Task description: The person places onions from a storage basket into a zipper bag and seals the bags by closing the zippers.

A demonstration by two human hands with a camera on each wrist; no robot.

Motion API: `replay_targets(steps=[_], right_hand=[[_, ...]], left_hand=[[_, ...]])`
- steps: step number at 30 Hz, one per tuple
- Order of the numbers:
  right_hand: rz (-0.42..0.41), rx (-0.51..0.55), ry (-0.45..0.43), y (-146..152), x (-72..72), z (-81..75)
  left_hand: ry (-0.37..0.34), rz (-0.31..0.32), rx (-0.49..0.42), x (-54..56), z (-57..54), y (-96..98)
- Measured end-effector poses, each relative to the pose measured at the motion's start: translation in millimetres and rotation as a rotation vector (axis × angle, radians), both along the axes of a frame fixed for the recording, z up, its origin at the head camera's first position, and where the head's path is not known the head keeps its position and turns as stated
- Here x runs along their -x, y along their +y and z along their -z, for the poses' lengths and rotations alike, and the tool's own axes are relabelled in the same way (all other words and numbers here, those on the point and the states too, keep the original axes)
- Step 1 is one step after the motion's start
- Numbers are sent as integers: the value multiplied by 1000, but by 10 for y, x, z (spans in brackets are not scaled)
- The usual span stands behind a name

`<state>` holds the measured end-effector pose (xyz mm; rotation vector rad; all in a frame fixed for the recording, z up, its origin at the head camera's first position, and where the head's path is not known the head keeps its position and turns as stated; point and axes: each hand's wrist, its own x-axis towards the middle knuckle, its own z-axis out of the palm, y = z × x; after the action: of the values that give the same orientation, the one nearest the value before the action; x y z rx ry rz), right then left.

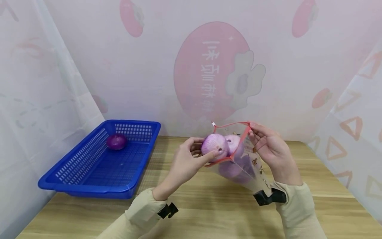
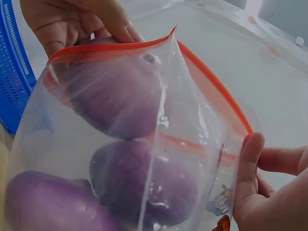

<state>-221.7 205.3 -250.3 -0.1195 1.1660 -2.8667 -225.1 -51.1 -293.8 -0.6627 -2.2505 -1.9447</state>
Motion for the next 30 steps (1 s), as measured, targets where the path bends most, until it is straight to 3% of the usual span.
replay_targets(steps=[13,24,30], right_hand=[[4,16,11,29,-16,-3],[18,41,14,64,-34,-35],[15,53,24,91,-34,-38]], left_hand=[[47,65,62,4,-105,232],[49,39,55,-1,-114,330],[88,34,69,-6,-140,329]])
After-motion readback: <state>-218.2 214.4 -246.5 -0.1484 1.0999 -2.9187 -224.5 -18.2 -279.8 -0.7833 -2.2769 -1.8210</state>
